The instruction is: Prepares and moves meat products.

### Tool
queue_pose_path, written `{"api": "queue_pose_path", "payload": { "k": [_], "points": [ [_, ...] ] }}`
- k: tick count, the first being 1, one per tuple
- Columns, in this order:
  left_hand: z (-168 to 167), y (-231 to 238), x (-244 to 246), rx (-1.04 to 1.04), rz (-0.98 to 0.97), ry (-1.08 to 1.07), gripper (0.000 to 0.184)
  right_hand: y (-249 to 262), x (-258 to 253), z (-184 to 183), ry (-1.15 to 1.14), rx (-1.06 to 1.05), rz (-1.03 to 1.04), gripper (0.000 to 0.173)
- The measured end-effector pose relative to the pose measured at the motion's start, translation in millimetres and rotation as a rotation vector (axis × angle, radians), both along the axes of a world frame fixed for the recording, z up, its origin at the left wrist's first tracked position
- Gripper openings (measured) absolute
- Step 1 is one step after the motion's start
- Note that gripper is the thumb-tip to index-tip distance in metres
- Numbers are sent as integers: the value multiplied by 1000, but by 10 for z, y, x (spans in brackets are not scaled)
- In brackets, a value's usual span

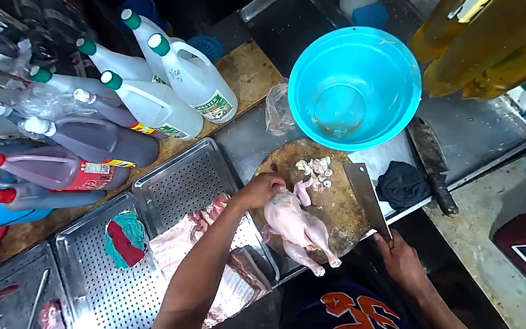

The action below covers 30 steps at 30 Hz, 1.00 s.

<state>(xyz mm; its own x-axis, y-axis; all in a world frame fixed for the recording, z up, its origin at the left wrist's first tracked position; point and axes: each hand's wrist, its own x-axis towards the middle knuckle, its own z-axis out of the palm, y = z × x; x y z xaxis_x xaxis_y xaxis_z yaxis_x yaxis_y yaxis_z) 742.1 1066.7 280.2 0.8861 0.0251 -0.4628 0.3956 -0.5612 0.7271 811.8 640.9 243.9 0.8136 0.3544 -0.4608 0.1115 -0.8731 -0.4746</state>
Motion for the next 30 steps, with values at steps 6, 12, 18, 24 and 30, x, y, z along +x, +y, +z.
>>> {"api": "queue_pose_path", "payload": {
  "k": [6,12,18,24,30],
  "points": [
    [-15,-140,-392,-239,366,-102,26,-51,50,-38,-11,33,52,55],
    [604,-528,-854,-97,497,-207,38,-50,133,-46,-29,39,98,51],
    [638,-1689,-1091,-363,141,-83,70,-30,87,-50,-57,49,98,45],
    [387,-2118,-767,64,-20,187,73,-9,24,-72,-91,41,77,46],
    [-80,-2471,-1304,527,119,88,55,-62,135,-99,-81,104,112,45]
  ]
}}
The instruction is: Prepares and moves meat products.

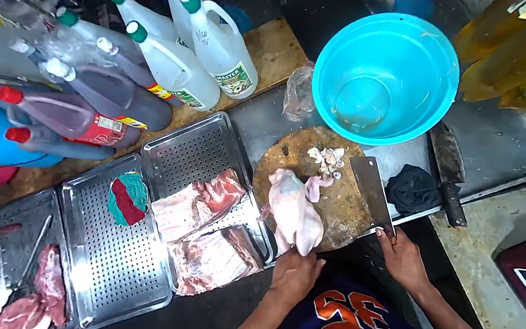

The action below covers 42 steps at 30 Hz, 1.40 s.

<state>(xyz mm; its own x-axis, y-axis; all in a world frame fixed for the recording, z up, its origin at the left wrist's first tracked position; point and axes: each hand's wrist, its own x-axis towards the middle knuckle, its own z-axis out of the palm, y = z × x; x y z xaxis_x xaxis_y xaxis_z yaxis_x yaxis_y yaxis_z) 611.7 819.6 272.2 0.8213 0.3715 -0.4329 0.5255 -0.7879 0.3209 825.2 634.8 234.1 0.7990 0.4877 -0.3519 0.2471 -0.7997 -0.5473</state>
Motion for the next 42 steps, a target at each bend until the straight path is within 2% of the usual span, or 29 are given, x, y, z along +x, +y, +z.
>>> {"api": "queue_pose_path", "payload": {
  "k": [2,4,7,12,14,18,21,24,25,27,30,32,36,40,42],
  "points": [
    [-264,-98,-258,155,-22,-129,46,-58,86,-30,35,36,28,46],
    [-387,-121,-370,220,-65,-179,42,-84,176,-41,66,39,73,49],
    [-413,-115,-388,210,-69,-177,42,-65,260,-25,39,23,154,55],
    [-355,-62,-408,62,-23,-210,44,-66,280,-62,39,48,166,51],
    [-185,-33,-312,-150,132,-360,48,-65,322,-75,50,59,175,51],
    [488,120,200,-679,685,-925,41,-49,394,-32,100,30,221,47],
    [1012,296,386,-1023,854,-1249,34,-9,480,40,162,0,264,42],
    [1363,353,203,-1381,988,-1410,44,13,581,161,249,-26,275,40],
    [1332,373,98,-1504,999,-1460,45,21,605,195,267,-30,282,40],
    [1020,369,-74,-1627,1025,-1540,45,28,645,247,283,-25,310,40],
    [358,221,-250,-1666,1145,-1612,48,98,680,336,288,-32,387,42],
    [158,88,-420,-1688,1225,-1641,52,201,650,420,297,-46,451,44],
    [93,5,-591,-1768,1275,-1642,53,482,407,540,307,-98,570,46],
    [236,312,-685,-1853,1179,-1525,50,691,161,343,230,-195,609,49],
    [321,508,-709,-1832,1200,-1448,52,751,130,345,213,-196,571,48]
  ]
}}
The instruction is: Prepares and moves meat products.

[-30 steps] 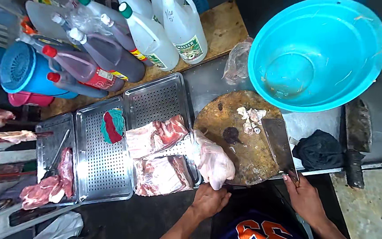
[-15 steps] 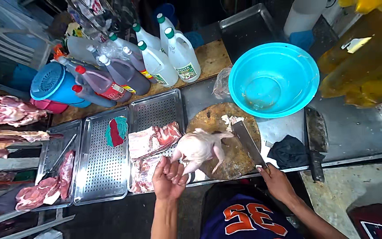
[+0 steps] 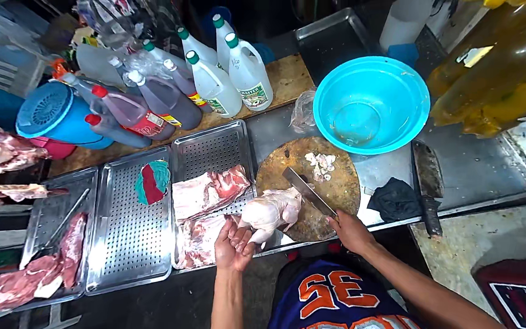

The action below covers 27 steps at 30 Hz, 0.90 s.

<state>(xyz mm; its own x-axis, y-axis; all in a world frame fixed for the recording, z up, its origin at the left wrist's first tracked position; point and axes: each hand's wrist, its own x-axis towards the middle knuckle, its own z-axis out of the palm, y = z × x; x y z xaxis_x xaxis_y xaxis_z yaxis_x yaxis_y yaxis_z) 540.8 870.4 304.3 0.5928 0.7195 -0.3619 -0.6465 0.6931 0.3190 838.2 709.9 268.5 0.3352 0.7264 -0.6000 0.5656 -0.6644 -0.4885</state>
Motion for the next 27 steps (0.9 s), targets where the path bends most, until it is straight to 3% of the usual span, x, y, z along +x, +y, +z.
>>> {"api": "queue_pose_path", "payload": {
  "k": [2,5,8,10,11,12,15,17,21,24,27],
  "points": [
    [9,85,-19,-10,-22,56,55,68,-8,137,35,4,-28,46],
    [-42,122,-11,-14,-38,82,58,316,48,670,70,139,-87,45],
    [-68,56,-8,-21,-45,82,56,525,-25,1224,29,578,-209,37],
    [-70,34,-2,-43,-36,77,55,637,-199,1275,-6,883,-301,36],
    [-80,28,-4,-50,-30,76,55,644,-315,1141,-29,934,-326,37],
    [-87,18,-10,-50,-24,79,55,582,-437,898,-79,869,-318,41],
    [-108,-22,-5,-32,-16,91,56,357,-637,188,-107,113,-85,52],
    [-155,-90,-8,-10,-17,60,53,363,-643,72,-109,-112,16,51],
    [-265,-238,-83,-10,9,33,55,369,-483,193,-94,-119,1,50],
    [-352,-312,-155,-9,41,-6,55,245,-322,218,-117,-25,-148,48],
    [-455,-332,-215,3,39,-24,52,197,-212,488,-136,28,-205,46]
  ]
}}
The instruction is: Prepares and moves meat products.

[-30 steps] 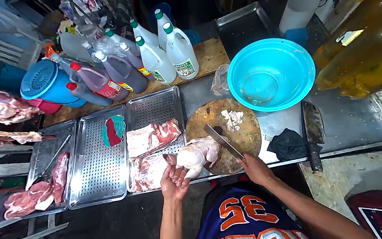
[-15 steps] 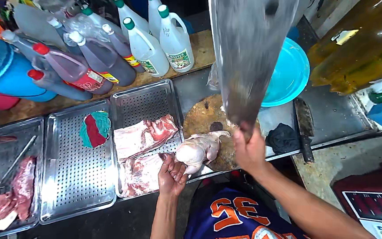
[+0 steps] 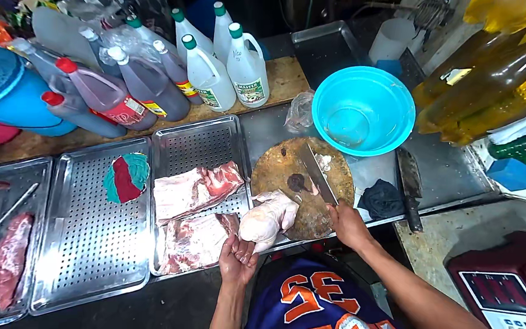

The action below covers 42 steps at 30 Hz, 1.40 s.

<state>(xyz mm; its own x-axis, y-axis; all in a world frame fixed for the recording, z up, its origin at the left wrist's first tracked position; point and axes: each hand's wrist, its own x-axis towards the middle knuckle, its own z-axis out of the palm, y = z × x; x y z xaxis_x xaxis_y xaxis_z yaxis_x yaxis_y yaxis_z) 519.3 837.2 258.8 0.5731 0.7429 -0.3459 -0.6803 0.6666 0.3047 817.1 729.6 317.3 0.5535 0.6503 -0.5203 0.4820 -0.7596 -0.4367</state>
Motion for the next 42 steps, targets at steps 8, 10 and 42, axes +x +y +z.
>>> {"api": "queue_pose_path", "payload": {
  "k": [8,10,42],
  "points": [
    [125,479,-15,419,-156,426,40,-307,-364,-447,45,-106,81,51],
    [377,812,31,720,-341,731,28,-382,-325,-374,62,-74,40,50],
    [854,1359,817,1057,-824,1119,34,126,-555,-214,-151,96,101,52]
  ]
}}
